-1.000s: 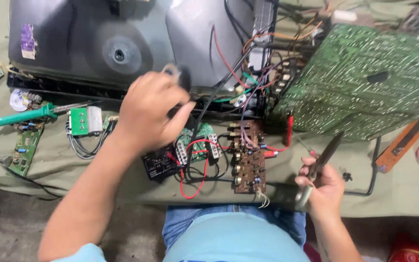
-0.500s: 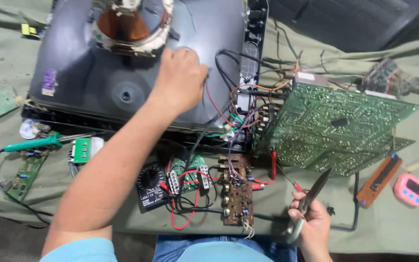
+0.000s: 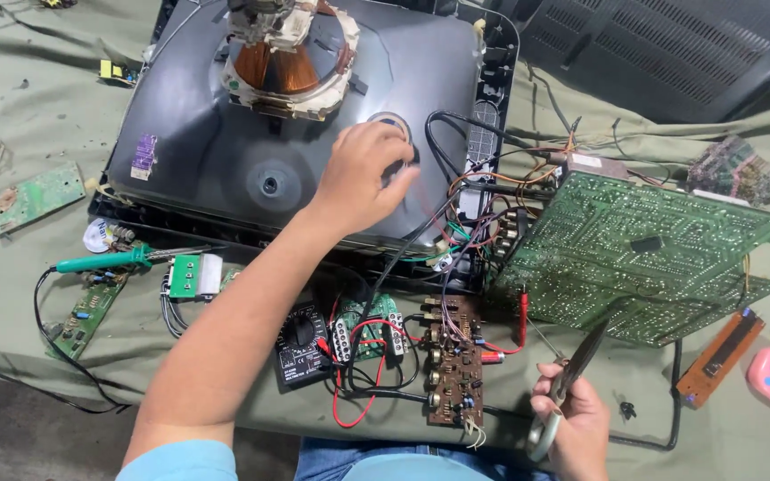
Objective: The person uses scissors to cut a piece of electrical tape, then wraps the tape around a bundle of wires connected to a circuit board. They then use a multimeter to test the connections on the circuit board.
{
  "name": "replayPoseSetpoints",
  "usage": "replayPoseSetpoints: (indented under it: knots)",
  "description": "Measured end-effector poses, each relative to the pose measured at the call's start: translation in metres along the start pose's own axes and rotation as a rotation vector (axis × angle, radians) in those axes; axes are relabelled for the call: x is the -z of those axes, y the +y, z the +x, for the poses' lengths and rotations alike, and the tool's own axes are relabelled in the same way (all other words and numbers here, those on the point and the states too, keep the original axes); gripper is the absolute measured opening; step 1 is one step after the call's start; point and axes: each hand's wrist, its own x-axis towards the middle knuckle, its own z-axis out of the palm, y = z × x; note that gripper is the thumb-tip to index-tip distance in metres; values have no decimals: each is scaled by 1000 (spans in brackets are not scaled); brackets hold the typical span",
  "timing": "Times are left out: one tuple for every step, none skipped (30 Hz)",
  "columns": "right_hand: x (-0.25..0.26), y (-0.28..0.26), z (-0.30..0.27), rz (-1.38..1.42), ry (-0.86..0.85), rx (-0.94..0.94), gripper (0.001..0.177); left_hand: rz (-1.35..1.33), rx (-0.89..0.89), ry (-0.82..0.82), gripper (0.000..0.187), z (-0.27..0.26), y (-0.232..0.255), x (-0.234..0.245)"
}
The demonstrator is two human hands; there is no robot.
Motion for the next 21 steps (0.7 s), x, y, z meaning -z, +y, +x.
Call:
replayPoseSetpoints:
  knots:
    - [-1,-1,0,6,-2,19,46,-60,3,80,9,-1,2,2]
    - [-1,-2,-1,11,-4,39,45,-120,5,159,12,-3,4,3]
    - [-2,-2,-1,10,-3,42,45,-122,3,162,12,-8,7,3]
    - [-2,-2,-1,19,2,32,46,-168,43,266,16,-13,10,3]
    - [-2,-2,-1,26,5,23,46,-215,83,371,20,-18,13,2]
    - [-2,0,-2,23,6,26,46,-217,83,375,20,-31,39,8]
    - [-5,2,-2,-18,14,40,48,-322,169,430,17,-43,64,15]
    - [-8,5,-2,-59,22,54,50,-429,256,482,18,-55,88,21]
    - [-18,-6,-7,-59,26,46,50,-431,260,474,18,-71,114,23]
    - [-28,-17,-12,-129,-64,77,51,-542,297,319,29,-86,140,26]
    - [-37,-28,-15,-201,-159,106,52,-650,336,167,43,-102,166,28]
    - [-51,-43,-17,-204,-159,98,52,-653,344,164,43,-114,177,29]
    - [-66,-59,-16,-397,-235,262,47,-721,371,127,60,-125,187,31]
    - [-81,-74,-17,-587,-310,427,44,-789,398,89,84,-136,198,32]
    - [-91,-84,-18,-589,-320,424,44,-787,407,94,84,-147,201,26]
    - [-102,-93,-20,-602,-418,494,32,-980,415,196,74,-158,205,20]
    - [-115,-103,-20,-608,-522,569,26,-1165,416,305,99,-169,207,15]
    - [-116,-97,-22,-603,-538,570,26,-1154,422,315,99,-169,209,19]
    - [-119,-90,-22,-632,-592,593,32,-1207,461,347,84,-169,210,25]
    - [-123,-84,-23,-660,-647,618,38,-1259,499,379,71,-170,210,32]
    - [-127,-83,-25,-649,-671,622,38,-1239,507,396,71,-175,209,31]
